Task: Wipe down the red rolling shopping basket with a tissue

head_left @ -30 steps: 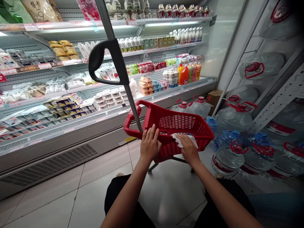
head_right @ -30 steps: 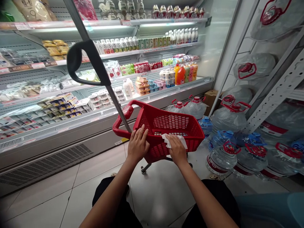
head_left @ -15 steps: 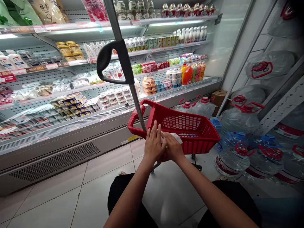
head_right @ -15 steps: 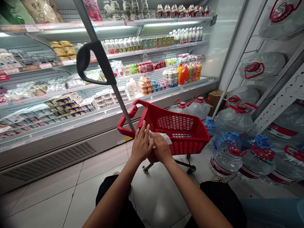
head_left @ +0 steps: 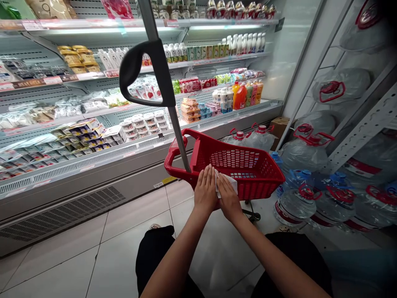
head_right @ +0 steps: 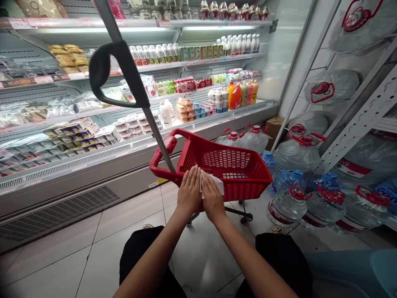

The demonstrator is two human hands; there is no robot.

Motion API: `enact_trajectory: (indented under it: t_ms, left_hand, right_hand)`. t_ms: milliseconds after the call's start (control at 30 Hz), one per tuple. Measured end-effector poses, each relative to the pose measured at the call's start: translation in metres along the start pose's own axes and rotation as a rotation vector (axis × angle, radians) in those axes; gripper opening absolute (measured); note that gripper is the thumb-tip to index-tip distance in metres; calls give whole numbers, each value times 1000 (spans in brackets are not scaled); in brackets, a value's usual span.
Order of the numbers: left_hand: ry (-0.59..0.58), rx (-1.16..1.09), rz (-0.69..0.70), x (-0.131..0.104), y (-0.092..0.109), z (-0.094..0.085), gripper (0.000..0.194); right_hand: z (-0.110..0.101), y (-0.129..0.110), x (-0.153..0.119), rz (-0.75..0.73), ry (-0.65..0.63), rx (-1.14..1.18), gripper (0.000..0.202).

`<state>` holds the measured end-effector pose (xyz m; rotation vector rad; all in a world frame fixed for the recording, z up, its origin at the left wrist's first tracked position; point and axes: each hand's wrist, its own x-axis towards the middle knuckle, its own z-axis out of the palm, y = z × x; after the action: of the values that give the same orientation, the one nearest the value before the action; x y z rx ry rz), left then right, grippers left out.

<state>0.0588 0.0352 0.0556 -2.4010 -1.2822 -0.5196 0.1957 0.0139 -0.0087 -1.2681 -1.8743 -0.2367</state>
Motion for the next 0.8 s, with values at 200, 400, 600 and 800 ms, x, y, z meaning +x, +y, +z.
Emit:
enact_trajectory:
  t_ms: [200,400,600,800]
  left_hand:
    - [-5,-32,-9,-1,-21,-5,79]
    - [14,-57,-142,3,-40,0,72]
    - [1,-85,-130,-2,-18,18,75]
    - [-11,-54,-42,-10,-3,26,79]
  right_hand:
    - [-15,37,-12,-12,-65,-117,89]
    - [-59,108,-61,110,-60,-261,89]
    - [-42,82,-51,169,-13,-230,89]
    - [0,15,4,-21,-84,-53,93]
